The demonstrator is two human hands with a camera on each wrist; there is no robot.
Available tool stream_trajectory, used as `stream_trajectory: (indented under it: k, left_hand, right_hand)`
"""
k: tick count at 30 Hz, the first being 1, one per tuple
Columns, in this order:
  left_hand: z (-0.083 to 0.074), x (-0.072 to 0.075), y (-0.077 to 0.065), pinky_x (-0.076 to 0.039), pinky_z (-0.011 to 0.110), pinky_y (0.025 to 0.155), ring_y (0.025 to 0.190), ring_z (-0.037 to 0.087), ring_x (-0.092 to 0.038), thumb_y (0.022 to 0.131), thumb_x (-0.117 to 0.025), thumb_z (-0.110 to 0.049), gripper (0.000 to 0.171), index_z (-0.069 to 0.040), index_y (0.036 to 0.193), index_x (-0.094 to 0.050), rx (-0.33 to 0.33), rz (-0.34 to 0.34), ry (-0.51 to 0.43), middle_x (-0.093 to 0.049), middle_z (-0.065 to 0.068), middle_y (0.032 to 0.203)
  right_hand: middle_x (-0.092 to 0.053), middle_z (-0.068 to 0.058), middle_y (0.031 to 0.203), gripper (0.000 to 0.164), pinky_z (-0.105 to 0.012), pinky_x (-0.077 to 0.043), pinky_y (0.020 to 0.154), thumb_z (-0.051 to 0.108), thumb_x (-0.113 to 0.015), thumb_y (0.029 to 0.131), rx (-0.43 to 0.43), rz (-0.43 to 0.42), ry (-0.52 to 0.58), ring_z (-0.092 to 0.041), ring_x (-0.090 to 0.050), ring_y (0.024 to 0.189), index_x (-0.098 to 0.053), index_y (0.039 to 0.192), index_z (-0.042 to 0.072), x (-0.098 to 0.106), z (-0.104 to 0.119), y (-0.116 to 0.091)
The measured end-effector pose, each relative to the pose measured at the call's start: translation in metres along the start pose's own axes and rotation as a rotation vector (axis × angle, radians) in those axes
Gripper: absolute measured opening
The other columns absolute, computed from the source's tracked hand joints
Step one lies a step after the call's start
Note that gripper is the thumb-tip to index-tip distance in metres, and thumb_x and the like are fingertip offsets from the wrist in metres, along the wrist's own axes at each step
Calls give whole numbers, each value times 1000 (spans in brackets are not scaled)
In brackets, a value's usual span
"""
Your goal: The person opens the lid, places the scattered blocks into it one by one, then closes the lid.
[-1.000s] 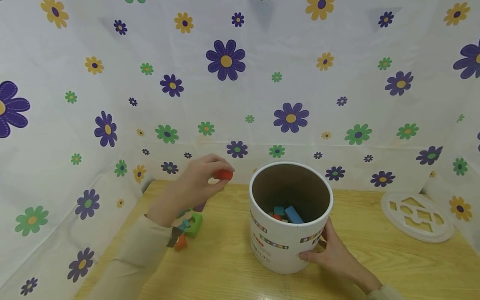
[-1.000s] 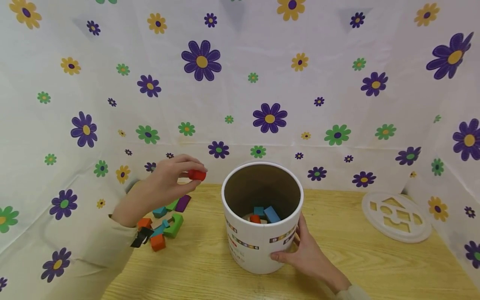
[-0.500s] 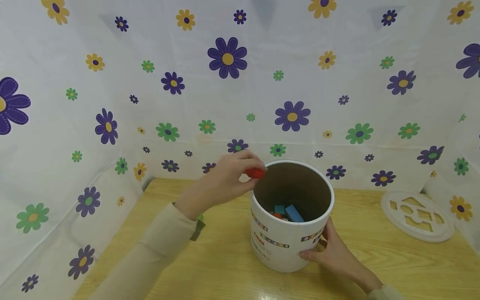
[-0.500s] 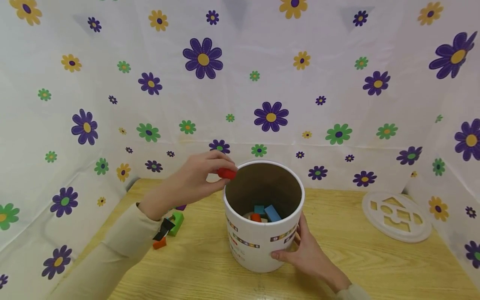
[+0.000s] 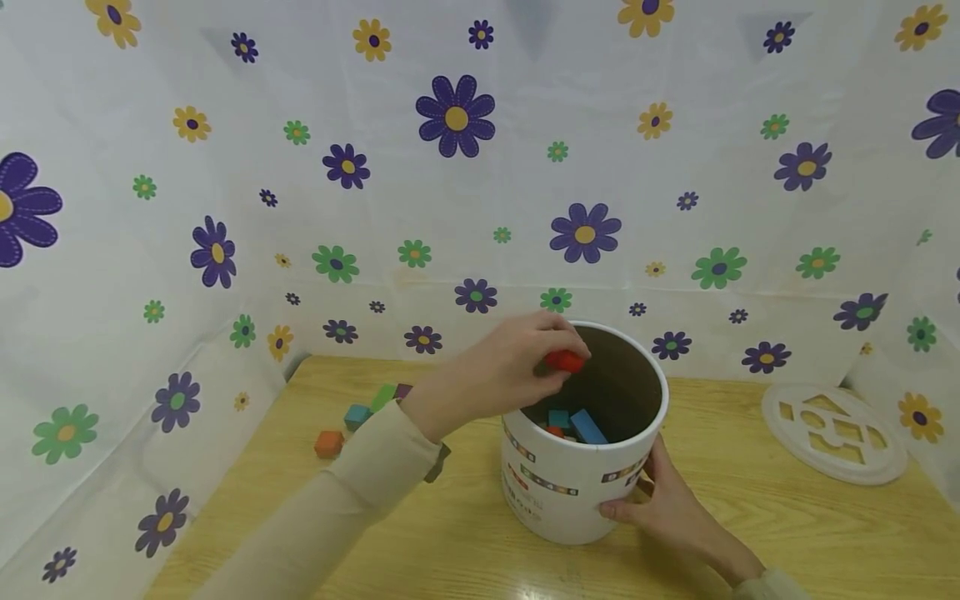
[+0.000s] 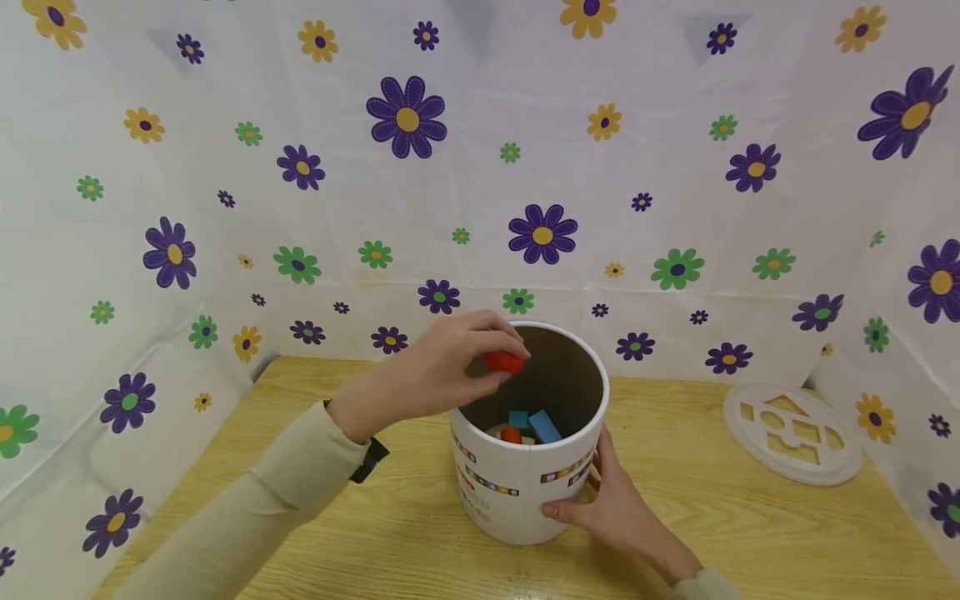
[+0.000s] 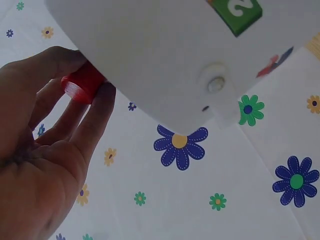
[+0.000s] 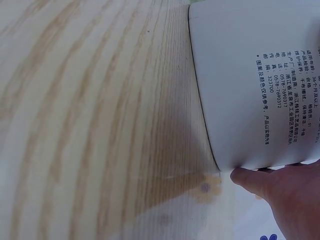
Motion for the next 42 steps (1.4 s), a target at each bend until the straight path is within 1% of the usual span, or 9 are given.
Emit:
stream_trajectory:
  k: [7,13,19,24,28,34,37,38,42]
  left_hand:
    - [-7,-3,5,-58,28,100,113,20,-65,92,-71,-2,28,-10,119,-73,-13,14,-16,-67,7,122]
    - [-6,-5,5,-58,28,99,112,19,-65,93,-71,-2,28,-10,119,-73,-9,23,-16,-67,7,122]
    - [-4,-4,3,-57,29,102,115,20,-65,93,-71,-5,27,-9,120,-73,-17,-3,3,-67,7,124]
    - [4,6,-6,-56,31,104,117,21,-65,93,-72,-7,25,-9,118,-73,0,-62,29,-67,6,124]
    - [24,17,-23,-57,35,103,116,21,-65,94,-71,-8,23,-9,116,-74,67,-116,35,-68,6,123]
    - [68,25,-61,-59,40,99,113,23,-65,93,-72,-9,21,-9,114,-74,193,-156,51,-69,5,119]
    - [93,20,-84,-61,41,93,110,27,-65,94,-70,-11,23,-9,117,-73,288,-99,38,-69,8,120]
    - [102,17,-92,-61,42,92,110,27,-66,94,-70,-12,25,-9,118,-72,328,-64,36,-69,9,121]
    - [136,-6,-124,-57,34,77,91,21,-61,95,-69,-16,32,-8,126,-70,476,121,63,-67,7,103]
  right_hand:
    - [-38,-19,157,116,-72,-40,110,21,-89,78,-17,-10,27,-47,-40,142,-8,161,25,-1,-2,1]
    - [-36,-19,158,117,-74,-37,111,22,-89,79,-27,-3,23,-48,-37,144,-6,162,27,0,-2,0]
    - [-35,-19,159,118,-75,-37,111,23,-89,79,-29,-8,16,-49,-37,144,-5,162,29,0,-2,-1]
    - [-31,-18,161,118,-76,-36,111,22,-88,79,-26,-6,24,-49,-35,145,-5,162,30,0,-3,-1]
    - [-30,-16,162,117,-76,-34,112,23,-89,79,-45,-2,37,-49,-35,145,-7,162,32,0,-3,-1]
    - [-31,-18,162,117,-76,-36,110,22,-89,79,-15,-8,22,-50,-36,144,-6,162,28,-1,-2,-1]
    - [-31,-19,161,116,-76,-37,109,21,-88,79,7,-15,9,-51,-37,143,-7,162,24,0,-2,-1]
    - [-31,-19,161,116,-76,-37,109,21,-88,79,8,-15,8,-52,-37,143,-7,162,23,0,-2,-1]
    - [-30,-19,161,116,-77,-37,109,21,-88,80,6,-9,16,-52,-36,143,-7,162,24,0,-2,-1]
Point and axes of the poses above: each hand's wrist, its own y-axis towards the middle knuckle, its own x-axis out of the back of the hand, z = x × y, the point moved 8 cm from there along y, towards the middle knuckle
